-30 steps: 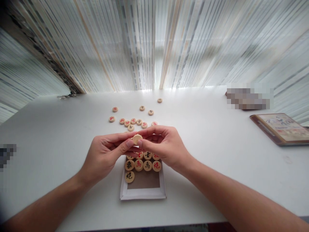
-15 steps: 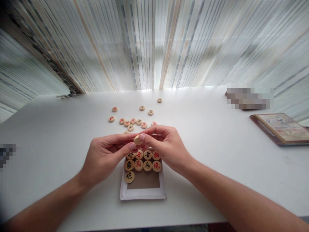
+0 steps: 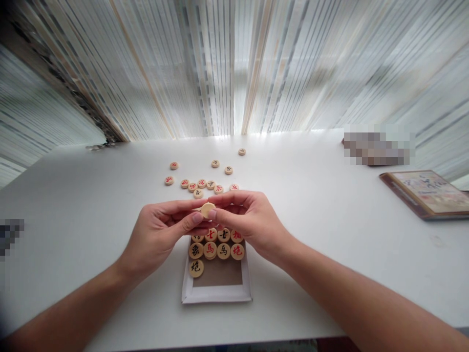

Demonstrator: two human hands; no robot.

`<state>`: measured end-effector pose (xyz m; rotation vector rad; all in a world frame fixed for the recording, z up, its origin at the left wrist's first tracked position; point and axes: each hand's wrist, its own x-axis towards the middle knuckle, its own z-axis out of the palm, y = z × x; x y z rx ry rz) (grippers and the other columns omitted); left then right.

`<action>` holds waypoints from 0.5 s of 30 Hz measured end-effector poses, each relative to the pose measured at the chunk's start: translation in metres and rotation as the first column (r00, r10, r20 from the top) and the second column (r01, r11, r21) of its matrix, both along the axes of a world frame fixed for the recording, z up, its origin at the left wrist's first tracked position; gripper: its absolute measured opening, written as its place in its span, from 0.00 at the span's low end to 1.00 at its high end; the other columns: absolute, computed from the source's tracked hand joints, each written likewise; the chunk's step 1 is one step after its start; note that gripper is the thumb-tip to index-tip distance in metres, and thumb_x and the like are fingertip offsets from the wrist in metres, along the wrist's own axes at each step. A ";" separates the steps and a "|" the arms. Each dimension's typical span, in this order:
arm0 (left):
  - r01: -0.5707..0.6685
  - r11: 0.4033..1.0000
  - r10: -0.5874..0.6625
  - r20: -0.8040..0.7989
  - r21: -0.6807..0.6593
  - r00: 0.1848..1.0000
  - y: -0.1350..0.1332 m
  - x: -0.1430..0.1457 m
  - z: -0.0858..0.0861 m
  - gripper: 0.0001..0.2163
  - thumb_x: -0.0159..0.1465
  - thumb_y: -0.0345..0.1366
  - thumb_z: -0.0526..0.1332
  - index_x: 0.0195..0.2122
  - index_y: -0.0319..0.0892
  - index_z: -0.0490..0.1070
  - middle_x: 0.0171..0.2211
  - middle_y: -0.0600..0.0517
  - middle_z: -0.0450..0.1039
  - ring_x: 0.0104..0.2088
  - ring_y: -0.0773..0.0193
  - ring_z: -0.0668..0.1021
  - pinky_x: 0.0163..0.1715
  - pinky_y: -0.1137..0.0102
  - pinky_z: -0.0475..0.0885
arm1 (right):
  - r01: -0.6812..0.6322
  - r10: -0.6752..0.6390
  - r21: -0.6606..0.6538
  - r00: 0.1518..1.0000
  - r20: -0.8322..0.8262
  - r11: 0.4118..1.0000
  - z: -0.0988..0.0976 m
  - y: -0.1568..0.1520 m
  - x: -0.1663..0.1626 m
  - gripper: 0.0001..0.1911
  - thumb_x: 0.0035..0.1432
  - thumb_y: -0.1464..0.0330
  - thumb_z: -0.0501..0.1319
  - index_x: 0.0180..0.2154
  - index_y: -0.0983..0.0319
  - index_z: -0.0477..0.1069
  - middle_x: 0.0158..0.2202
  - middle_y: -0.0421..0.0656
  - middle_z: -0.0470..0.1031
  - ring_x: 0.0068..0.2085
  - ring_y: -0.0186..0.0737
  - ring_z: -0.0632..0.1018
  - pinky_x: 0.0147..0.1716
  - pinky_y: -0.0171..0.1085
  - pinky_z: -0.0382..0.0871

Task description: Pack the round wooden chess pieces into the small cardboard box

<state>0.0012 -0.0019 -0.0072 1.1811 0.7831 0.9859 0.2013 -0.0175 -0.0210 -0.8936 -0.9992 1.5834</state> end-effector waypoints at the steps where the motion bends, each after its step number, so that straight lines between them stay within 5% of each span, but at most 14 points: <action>1: 0.003 1.000 -0.003 -0.006 0.010 1.000 -0.001 0.000 0.000 0.11 0.64 0.34 0.77 0.47 0.44 0.88 0.40 0.47 0.90 0.37 0.57 0.91 0.42 0.69 0.89 | 0.002 -0.002 -0.005 1.000 0.005 1.000 0.000 0.000 0.000 0.18 0.49 0.69 0.84 0.43 0.57 0.88 0.38 0.44 0.88 0.38 0.39 0.87 0.40 0.34 0.83; 15: 0.007 0.997 0.000 -0.089 0.077 0.996 -0.003 -0.002 -0.002 0.12 0.62 0.34 0.77 0.48 0.44 0.88 0.41 0.47 0.89 0.39 0.55 0.91 0.45 0.66 0.89 | 0.009 -0.008 -0.037 1.000 0.029 0.999 0.003 -0.002 0.000 0.16 0.45 0.67 0.85 0.37 0.61 0.87 0.34 0.45 0.88 0.35 0.40 0.87 0.37 0.34 0.84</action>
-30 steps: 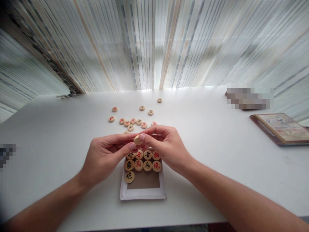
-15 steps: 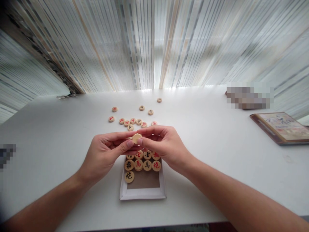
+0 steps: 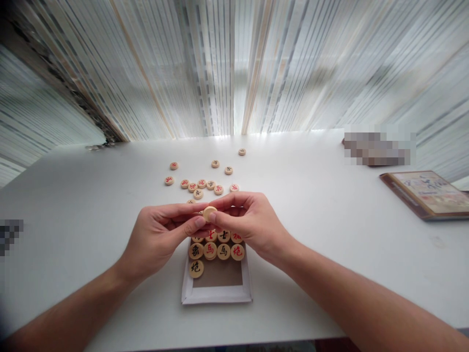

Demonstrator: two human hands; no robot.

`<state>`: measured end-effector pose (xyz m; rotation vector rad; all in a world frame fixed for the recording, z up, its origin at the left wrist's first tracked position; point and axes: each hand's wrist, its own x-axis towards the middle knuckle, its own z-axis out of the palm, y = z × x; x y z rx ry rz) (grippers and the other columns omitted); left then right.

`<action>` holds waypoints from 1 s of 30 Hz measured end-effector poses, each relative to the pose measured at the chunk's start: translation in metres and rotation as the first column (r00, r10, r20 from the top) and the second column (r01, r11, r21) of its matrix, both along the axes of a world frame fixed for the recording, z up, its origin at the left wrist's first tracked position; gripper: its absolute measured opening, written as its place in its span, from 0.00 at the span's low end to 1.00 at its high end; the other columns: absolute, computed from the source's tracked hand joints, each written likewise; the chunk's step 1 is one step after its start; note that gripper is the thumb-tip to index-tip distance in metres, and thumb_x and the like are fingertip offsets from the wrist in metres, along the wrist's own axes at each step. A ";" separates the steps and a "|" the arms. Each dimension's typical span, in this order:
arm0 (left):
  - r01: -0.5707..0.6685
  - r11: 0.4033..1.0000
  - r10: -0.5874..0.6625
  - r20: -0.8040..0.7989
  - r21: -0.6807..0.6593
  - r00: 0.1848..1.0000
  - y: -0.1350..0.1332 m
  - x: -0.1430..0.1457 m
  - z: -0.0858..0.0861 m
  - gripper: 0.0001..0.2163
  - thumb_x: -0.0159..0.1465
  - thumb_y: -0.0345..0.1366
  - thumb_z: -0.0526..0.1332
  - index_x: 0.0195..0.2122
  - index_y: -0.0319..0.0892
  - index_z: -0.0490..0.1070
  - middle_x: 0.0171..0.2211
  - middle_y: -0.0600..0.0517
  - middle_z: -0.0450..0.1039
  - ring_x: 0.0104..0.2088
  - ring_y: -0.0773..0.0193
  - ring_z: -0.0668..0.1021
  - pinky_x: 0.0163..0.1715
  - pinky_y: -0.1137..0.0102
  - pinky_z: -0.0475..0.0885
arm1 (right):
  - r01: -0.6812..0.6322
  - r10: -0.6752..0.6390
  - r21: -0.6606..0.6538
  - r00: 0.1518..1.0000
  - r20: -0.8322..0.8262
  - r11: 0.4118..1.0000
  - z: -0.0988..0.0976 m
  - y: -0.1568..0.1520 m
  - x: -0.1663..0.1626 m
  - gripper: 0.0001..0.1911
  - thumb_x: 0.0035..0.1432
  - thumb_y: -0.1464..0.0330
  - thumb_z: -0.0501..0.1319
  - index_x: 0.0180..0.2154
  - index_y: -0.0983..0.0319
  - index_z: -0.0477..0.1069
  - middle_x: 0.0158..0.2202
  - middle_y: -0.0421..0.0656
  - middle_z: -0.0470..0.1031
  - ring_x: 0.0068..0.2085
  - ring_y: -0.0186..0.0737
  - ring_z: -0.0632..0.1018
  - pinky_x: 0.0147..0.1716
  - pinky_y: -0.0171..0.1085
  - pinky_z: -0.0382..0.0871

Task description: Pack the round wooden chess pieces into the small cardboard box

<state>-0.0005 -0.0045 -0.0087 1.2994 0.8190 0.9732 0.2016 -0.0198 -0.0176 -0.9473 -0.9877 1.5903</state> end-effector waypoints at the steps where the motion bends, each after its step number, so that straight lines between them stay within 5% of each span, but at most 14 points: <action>1: 0.003 1.000 -0.003 -0.007 0.001 1.000 0.000 0.000 0.000 0.13 0.62 0.33 0.77 0.48 0.44 0.88 0.41 0.47 0.89 0.38 0.56 0.91 0.44 0.67 0.89 | 0.004 -0.004 -0.004 1.000 0.004 1.000 -0.001 0.000 0.000 0.16 0.44 0.68 0.85 0.36 0.61 0.87 0.34 0.45 0.88 0.35 0.40 0.88 0.37 0.34 0.84; 7: 0.020 0.997 -0.017 -0.043 0.074 0.999 -0.004 0.001 -0.002 0.16 0.61 0.29 0.77 0.51 0.44 0.87 0.44 0.47 0.89 0.43 0.53 0.91 0.47 0.66 0.88 | 0.029 -0.029 -0.022 0.999 0.032 0.999 -0.002 -0.001 -0.002 0.18 0.40 0.67 0.87 0.31 0.62 0.83 0.30 0.43 0.86 0.33 0.41 0.86 0.35 0.36 0.83; 12: 0.039 0.996 -0.035 -0.046 0.083 0.998 -0.004 0.000 -0.001 0.16 0.60 0.29 0.78 0.50 0.45 0.87 0.42 0.47 0.89 0.41 0.52 0.91 0.45 0.65 0.89 | 0.029 -0.030 0.009 0.998 0.050 1.000 0.001 -0.001 -0.003 0.15 0.46 0.63 0.85 0.30 0.62 0.84 0.25 0.40 0.81 0.27 0.35 0.81 0.30 0.34 0.79; 18: 0.018 1.000 -0.018 0.002 -0.015 1.000 0.001 0.000 0.002 0.14 0.62 0.33 0.78 0.49 0.44 0.87 0.39 0.47 0.89 0.38 0.53 0.91 0.45 0.64 0.89 | -0.003 0.003 -0.014 1.000 0.001 1.000 0.001 -0.001 -0.002 0.13 0.52 0.61 0.82 0.37 0.60 0.88 0.33 0.44 0.86 0.33 0.37 0.84 0.35 0.35 0.82; 23: -0.007 0.999 0.007 0.015 -0.052 1.000 0.002 0.000 0.003 0.16 0.60 0.36 0.79 0.49 0.42 0.88 0.38 0.46 0.89 0.37 0.52 0.91 0.44 0.61 0.90 | -0.008 0.008 -0.026 1.000 -0.007 1.000 0.000 0.000 -0.003 0.20 0.44 0.65 0.85 0.40 0.60 0.87 0.38 0.45 0.88 0.41 0.45 0.88 0.44 0.42 0.85; 30: -0.040 0.998 0.039 -0.022 -0.043 0.999 0.000 0.000 0.003 0.14 0.61 0.35 0.79 0.47 0.41 0.88 0.36 0.46 0.89 0.35 0.54 0.91 0.39 0.66 0.90 | 0.047 -0.047 -0.025 0.999 0.010 0.999 -0.001 0.000 -0.004 0.25 0.35 0.70 0.88 0.38 0.60 0.85 0.34 0.43 0.87 0.34 0.41 0.87 0.37 0.37 0.84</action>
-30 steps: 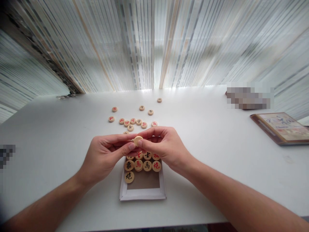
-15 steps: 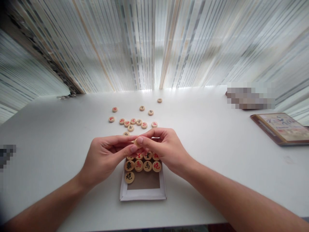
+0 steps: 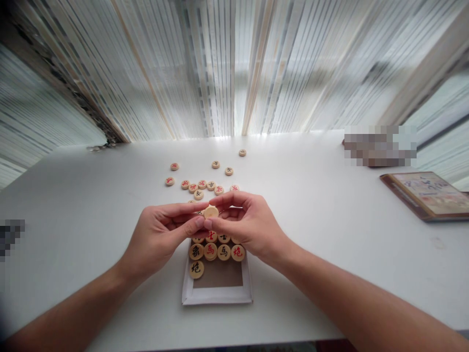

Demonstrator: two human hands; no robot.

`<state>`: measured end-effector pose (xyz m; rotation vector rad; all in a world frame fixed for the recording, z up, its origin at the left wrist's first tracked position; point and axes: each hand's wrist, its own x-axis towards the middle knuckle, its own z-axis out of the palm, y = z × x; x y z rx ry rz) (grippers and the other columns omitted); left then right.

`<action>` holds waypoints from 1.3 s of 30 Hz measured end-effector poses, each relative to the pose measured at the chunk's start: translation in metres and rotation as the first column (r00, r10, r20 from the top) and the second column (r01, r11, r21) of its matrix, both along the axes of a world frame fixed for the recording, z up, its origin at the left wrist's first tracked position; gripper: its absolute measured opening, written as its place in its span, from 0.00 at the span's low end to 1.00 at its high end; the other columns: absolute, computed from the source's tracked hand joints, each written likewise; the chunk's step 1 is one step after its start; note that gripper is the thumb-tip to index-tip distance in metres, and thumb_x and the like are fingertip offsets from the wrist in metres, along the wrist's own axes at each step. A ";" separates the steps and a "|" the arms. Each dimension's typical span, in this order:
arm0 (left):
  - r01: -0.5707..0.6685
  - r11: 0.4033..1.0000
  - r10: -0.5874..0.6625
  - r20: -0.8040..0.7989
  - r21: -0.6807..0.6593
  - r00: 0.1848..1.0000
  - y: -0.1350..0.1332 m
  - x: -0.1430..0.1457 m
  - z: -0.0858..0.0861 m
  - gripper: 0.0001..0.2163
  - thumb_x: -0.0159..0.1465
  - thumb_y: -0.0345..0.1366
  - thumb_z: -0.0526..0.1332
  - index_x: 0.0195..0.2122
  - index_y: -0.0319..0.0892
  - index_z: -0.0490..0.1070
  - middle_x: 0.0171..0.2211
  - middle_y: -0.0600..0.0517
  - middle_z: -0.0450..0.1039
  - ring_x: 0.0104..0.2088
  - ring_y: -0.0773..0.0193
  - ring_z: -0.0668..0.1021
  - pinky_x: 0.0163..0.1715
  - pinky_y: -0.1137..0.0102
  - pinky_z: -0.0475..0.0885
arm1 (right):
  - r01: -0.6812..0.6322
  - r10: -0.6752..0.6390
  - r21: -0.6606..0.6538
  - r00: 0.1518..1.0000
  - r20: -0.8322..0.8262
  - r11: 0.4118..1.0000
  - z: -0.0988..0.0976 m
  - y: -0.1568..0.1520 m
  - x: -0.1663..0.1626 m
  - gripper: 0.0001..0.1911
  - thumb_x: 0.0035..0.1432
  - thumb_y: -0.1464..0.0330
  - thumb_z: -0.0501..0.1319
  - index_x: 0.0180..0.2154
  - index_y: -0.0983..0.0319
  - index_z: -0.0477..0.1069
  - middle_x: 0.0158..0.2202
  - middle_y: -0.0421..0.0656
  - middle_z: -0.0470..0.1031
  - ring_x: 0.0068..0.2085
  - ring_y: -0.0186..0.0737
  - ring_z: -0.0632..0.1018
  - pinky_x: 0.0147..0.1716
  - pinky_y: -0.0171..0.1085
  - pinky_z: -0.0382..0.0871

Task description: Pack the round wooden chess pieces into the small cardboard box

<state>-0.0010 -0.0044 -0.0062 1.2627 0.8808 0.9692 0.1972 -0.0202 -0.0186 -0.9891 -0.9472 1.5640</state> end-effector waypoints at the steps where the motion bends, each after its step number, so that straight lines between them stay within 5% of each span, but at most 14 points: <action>1: -0.002 1.000 0.002 -0.009 0.008 1.000 0.000 0.000 0.000 0.13 0.61 0.34 0.78 0.47 0.41 0.88 0.36 0.46 0.89 0.35 0.54 0.91 0.39 0.66 0.90 | 0.012 -0.012 0.011 1.000 0.011 1.000 0.000 0.000 0.000 0.25 0.34 0.69 0.88 0.37 0.60 0.85 0.33 0.43 0.87 0.34 0.41 0.87 0.37 0.37 0.85; 8: -0.015 0.999 0.015 -0.003 0.049 1.000 -0.001 0.000 -0.002 0.14 0.59 0.35 0.79 0.46 0.40 0.88 0.37 0.45 0.89 0.36 0.52 0.91 0.43 0.61 0.90 | 0.001 -0.002 0.064 1.000 0.015 0.998 0.001 -0.001 0.000 0.24 0.38 0.64 0.87 0.39 0.58 0.88 0.35 0.44 0.88 0.38 0.48 0.89 0.43 0.47 0.88; 17: -0.063 0.995 0.057 0.080 0.072 0.995 0.003 0.002 -0.002 0.08 0.61 0.31 0.78 0.41 0.44 0.89 0.39 0.48 0.90 0.40 0.55 0.91 0.44 0.67 0.89 | -0.013 0.018 0.155 0.999 -0.027 0.988 -0.004 -0.001 0.000 0.14 0.54 0.64 0.81 0.44 0.55 0.88 0.38 0.44 0.89 0.42 0.45 0.89 0.45 0.44 0.87; 30: -0.033 0.997 0.027 0.100 0.067 0.995 0.002 0.002 -0.002 0.09 0.64 0.32 0.77 0.46 0.43 0.88 0.38 0.48 0.90 0.35 0.60 0.90 0.40 0.72 0.88 | 0.025 -0.021 0.209 1.000 -0.019 0.978 -0.004 -0.001 -0.001 0.14 0.51 0.67 0.83 0.42 0.56 0.89 0.37 0.44 0.90 0.38 0.44 0.90 0.43 0.41 0.89; 39: 0.022 0.996 -0.011 0.121 -0.092 0.993 0.006 0.000 -0.004 0.12 0.65 0.36 0.76 0.49 0.42 0.87 0.41 0.45 0.89 0.36 0.58 0.90 0.38 0.71 0.88 | -0.012 0.014 0.230 1.000 -0.006 0.973 -0.002 0.000 0.002 0.17 0.52 0.71 0.82 0.45 0.55 0.89 0.40 0.43 0.90 0.41 0.40 0.90 0.43 0.31 0.87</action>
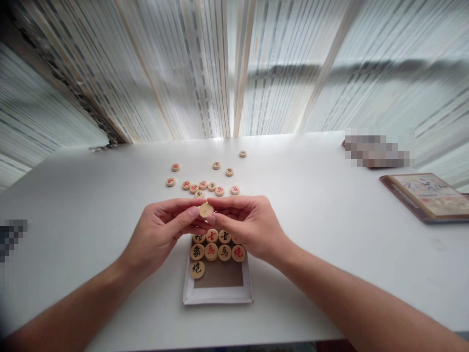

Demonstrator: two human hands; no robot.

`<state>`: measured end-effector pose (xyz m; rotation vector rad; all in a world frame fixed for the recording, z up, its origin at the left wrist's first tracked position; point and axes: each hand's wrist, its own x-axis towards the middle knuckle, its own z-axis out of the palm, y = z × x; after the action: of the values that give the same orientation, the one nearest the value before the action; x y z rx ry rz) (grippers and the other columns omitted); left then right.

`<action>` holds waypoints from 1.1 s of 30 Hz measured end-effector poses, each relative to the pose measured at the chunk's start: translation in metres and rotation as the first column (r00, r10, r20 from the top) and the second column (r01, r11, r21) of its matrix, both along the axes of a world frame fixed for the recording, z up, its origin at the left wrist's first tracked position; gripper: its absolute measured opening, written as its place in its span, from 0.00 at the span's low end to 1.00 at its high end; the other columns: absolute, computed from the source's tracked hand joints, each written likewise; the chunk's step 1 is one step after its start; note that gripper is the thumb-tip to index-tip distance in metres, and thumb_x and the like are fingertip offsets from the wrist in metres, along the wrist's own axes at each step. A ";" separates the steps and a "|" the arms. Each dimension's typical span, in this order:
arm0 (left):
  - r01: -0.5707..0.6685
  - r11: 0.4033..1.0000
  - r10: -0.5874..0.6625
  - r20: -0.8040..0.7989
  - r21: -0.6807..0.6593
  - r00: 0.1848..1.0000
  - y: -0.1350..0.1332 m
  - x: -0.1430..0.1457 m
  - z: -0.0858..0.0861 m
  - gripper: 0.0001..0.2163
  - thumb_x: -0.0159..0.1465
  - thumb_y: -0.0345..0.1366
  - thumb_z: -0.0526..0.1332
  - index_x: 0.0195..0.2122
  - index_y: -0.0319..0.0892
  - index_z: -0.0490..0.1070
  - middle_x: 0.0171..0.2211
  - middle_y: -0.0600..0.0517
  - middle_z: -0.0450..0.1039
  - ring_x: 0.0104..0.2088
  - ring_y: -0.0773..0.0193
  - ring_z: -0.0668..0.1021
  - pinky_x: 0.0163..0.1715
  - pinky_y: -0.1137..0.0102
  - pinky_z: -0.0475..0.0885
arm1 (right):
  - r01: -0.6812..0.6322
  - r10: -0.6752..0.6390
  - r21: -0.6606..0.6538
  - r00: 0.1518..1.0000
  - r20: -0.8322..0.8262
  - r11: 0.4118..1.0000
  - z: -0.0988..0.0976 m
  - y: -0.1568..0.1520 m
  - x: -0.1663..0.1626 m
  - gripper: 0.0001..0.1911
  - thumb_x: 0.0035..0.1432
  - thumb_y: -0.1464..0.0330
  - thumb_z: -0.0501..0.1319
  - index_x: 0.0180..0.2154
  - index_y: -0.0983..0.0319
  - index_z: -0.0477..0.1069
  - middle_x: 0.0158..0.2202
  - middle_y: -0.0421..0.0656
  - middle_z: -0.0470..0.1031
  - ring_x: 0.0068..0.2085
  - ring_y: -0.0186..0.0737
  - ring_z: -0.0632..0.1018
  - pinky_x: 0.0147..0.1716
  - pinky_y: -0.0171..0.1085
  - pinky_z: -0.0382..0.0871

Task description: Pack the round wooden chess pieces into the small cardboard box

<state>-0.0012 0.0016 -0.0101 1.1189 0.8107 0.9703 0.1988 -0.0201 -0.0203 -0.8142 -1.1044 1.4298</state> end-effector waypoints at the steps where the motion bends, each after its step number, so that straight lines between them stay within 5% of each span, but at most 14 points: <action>1: 0.003 1.000 -0.003 0.001 0.005 1.000 0.000 0.000 0.000 0.12 0.65 0.36 0.76 0.49 0.42 0.87 0.41 0.45 0.89 0.36 0.58 0.90 0.38 0.71 0.88 | 0.002 -0.002 -0.005 1.000 0.009 1.000 0.000 0.000 0.000 0.17 0.52 0.71 0.82 0.45 0.55 0.89 0.40 0.43 0.90 0.41 0.39 0.90 0.43 0.31 0.86; 9: 0.007 0.997 -0.007 0.004 0.083 1.000 -0.001 0.001 0.003 0.13 0.62 0.33 0.78 0.48 0.42 0.88 0.38 0.47 0.89 0.34 0.61 0.89 0.38 0.71 0.88 | -0.001 0.002 -0.074 1.000 0.003 0.997 -0.001 0.001 0.001 0.18 0.50 0.69 0.83 0.44 0.55 0.89 0.39 0.44 0.90 0.37 0.38 0.89 0.40 0.33 0.86; 18: -0.052 0.948 0.082 -0.084 0.315 0.993 -0.001 0.002 -0.003 0.09 0.61 0.29 0.78 0.42 0.44 0.89 0.36 0.50 0.88 0.34 0.64 0.88 0.37 0.76 0.85 | -0.015 0.018 -0.028 0.994 0.107 0.999 0.001 0.003 0.001 0.11 0.60 0.60 0.78 0.43 0.55 0.89 0.27 0.39 0.83 0.29 0.29 0.80 0.31 0.26 0.76; 24: 0.007 0.979 0.009 -0.075 0.202 0.997 -0.001 0.002 0.003 0.09 0.63 0.34 0.77 0.44 0.43 0.89 0.35 0.49 0.88 0.31 0.65 0.87 0.38 0.74 0.86 | 0.018 -0.008 -0.059 0.986 0.165 0.998 0.002 0.002 0.002 0.12 0.57 0.59 0.79 0.39 0.59 0.90 0.25 0.41 0.81 0.27 0.31 0.77 0.27 0.29 0.73; 33: -0.024 0.997 0.030 -0.091 0.074 0.995 0.002 0.000 0.002 0.11 0.62 0.39 0.78 0.44 0.41 0.88 0.34 0.48 0.88 0.31 0.63 0.87 0.36 0.73 0.86 | 0.066 -0.061 -0.045 0.992 0.109 0.997 0.004 -0.001 -0.004 0.17 0.49 0.68 0.83 0.42 0.60 0.87 0.31 0.41 0.85 0.29 0.34 0.83 0.31 0.31 0.82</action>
<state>-0.0016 0.0036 -0.0085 1.2257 0.8727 0.9830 0.1951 -0.0210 -0.0167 -0.9622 -1.1184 1.3775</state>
